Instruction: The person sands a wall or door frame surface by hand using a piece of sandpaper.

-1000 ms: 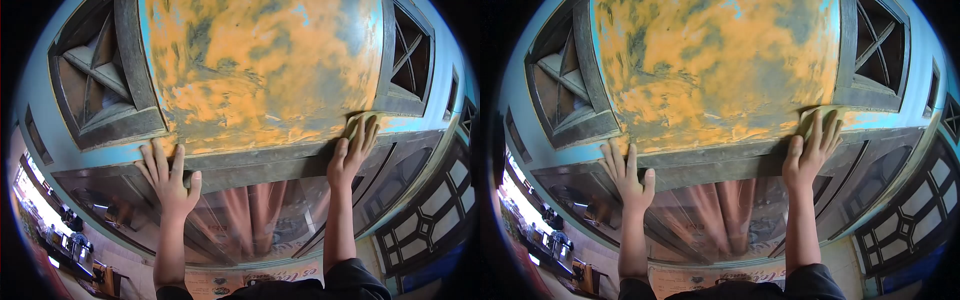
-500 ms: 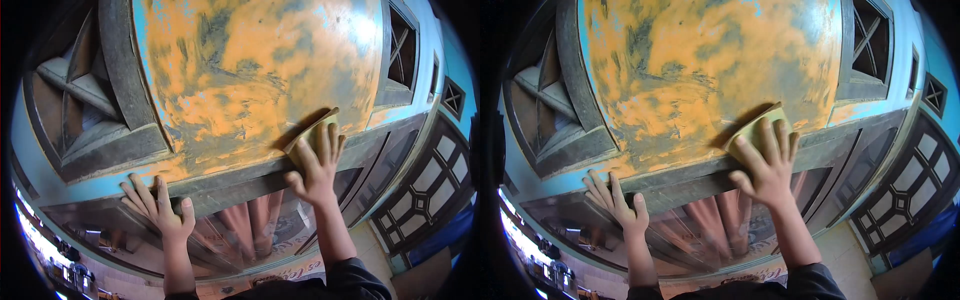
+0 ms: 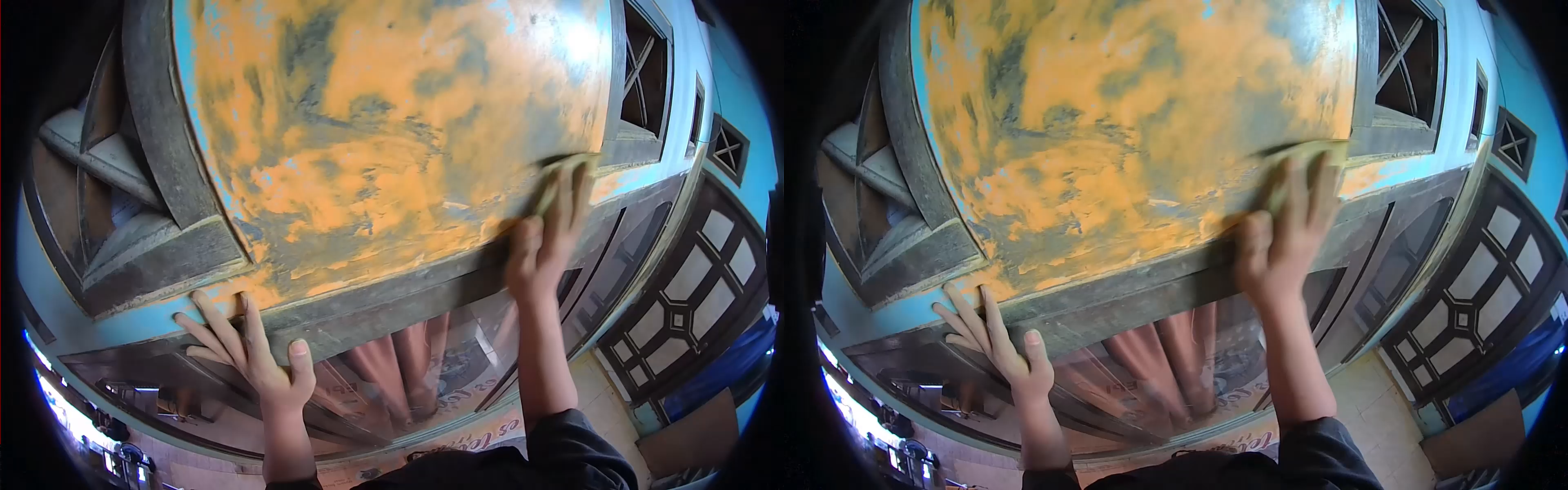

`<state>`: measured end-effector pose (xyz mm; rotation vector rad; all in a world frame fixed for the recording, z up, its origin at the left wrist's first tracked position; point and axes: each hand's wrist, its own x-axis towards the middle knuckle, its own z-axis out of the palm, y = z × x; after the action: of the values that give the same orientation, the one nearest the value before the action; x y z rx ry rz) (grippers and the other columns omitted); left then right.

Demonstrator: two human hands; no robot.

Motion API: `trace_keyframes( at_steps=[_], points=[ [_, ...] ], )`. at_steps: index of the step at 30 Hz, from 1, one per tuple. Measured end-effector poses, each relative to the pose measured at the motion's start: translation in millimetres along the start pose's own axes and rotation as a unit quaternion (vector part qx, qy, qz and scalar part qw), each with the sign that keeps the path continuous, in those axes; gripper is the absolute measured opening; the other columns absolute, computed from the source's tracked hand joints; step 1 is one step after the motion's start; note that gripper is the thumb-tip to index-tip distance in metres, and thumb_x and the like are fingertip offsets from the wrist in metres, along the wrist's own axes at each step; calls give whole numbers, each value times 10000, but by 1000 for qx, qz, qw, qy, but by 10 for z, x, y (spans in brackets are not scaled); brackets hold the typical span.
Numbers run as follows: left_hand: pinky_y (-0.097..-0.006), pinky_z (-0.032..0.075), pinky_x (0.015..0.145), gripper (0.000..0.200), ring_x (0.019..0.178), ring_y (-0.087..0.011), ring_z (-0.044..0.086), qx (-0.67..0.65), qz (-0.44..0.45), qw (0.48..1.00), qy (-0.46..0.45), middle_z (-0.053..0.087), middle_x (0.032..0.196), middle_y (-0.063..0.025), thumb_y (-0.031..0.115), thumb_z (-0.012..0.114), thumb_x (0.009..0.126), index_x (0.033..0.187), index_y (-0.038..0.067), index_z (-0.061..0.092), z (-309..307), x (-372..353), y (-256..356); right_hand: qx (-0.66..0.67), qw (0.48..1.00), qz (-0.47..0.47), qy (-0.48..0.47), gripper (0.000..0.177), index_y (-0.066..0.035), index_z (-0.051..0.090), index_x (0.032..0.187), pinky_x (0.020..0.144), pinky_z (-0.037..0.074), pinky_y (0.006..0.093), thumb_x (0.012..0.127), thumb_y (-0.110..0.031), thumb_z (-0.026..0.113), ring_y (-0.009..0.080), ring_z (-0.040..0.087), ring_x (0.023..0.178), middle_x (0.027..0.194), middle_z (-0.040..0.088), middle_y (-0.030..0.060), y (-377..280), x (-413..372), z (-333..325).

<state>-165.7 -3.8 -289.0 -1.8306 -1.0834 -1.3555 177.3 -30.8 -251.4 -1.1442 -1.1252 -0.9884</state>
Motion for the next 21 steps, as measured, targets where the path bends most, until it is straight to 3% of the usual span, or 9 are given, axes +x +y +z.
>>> trace_keyframes(
  at_steps=[2,4,5,7,9,11,13,17,21],
  points=[
    [-729,-155,1119,716,1535,-585,28,6,-17,1000,-16,216,1643,-353,545,395,1026,1513,26,480,1,57,176,-22,984,-124,-124,601,-252,622,1434,1233,124,620,987,-630,484,466,295,1515,1599,384,267,-226,-137,-65],
    [-733,-175,1105,725,1535,-585,24,21,4,998,-50,213,1646,-348,553,395,1025,1515,26,478,-24,123,309,-75,959,-258,-89,583,-297,636,1415,1236,126,619,966,-644,506,480,303,1504,1596,390,263,-56,-5,-9],
    [-735,-184,1098,730,1535,-585,22,29,12,997,-67,212,1648,-346,558,395,1024,1516,25,476,-31,153,362,-30,979,-150,-131,582,-264,633,1422,1231,145,619,969,-610,520,489,311,1497,1592,394,267,-42,35,-141],
    [-738,-177,1106,745,1544,-562,30,37,45,995,-79,221,1656,-319,567,404,1014,1515,21,475,-26,212,439,20,1000,-11,-6,597,-134,591,1449,1203,168,637,946,-456,572,509,290,1494,1596,371,290,170,247,-72],
    [-711,-160,1138,769,1559,-528,33,62,94,990,-84,209,1668,-300,559,408,1007,1522,-11,450,-19,291,506,-30,997,-56,-40,586,-169,580,1462,1211,145,636,989,-511,517,499,279,1502,1602,355,295,47,244,-70],
    [-722,-123,1150,746,1551,-538,62,77,119,985,-95,234,1656,-307,587,427,999,1511,49,488,-13,374,601,-42,954,-249,-160,651,-242,589,1455,1227,131,616,1018,-670,367,481,317,1490,1597,400,234,-148,73,-100],
    [-724,-101,1157,735,1547,-542,75,71,153,982,-87,245,1651,-308,599,435,994,1514,83,498,51,449,638,-8,944,-289,-157,573,-238,601,1441,1224,163,603,1007,-589,472,471,340,1482,1582,432,208,-64,138,-118],
    [-719,-43,1177,695,1541,-542,115,96,154,981,-71,263,1655,-282,584,480,984,1524,148,503,75,549,697,-7,998,-63,-3,496,-223,622,1426,1215,195,594,971,-415,577,477,335,1480,1583,412,244,257,466,-74],
    [-721,-3,1181,665,1539,-538,132,87,164,980,-69,271,1657,-268,566,497,983,1525,181,506,67,675,729,-8,950,-272,-151,517,-257,607,1447,1228,119,621,985,-482,548,437,338,1495,1586,439,182,39,225,-174]
  ],
)
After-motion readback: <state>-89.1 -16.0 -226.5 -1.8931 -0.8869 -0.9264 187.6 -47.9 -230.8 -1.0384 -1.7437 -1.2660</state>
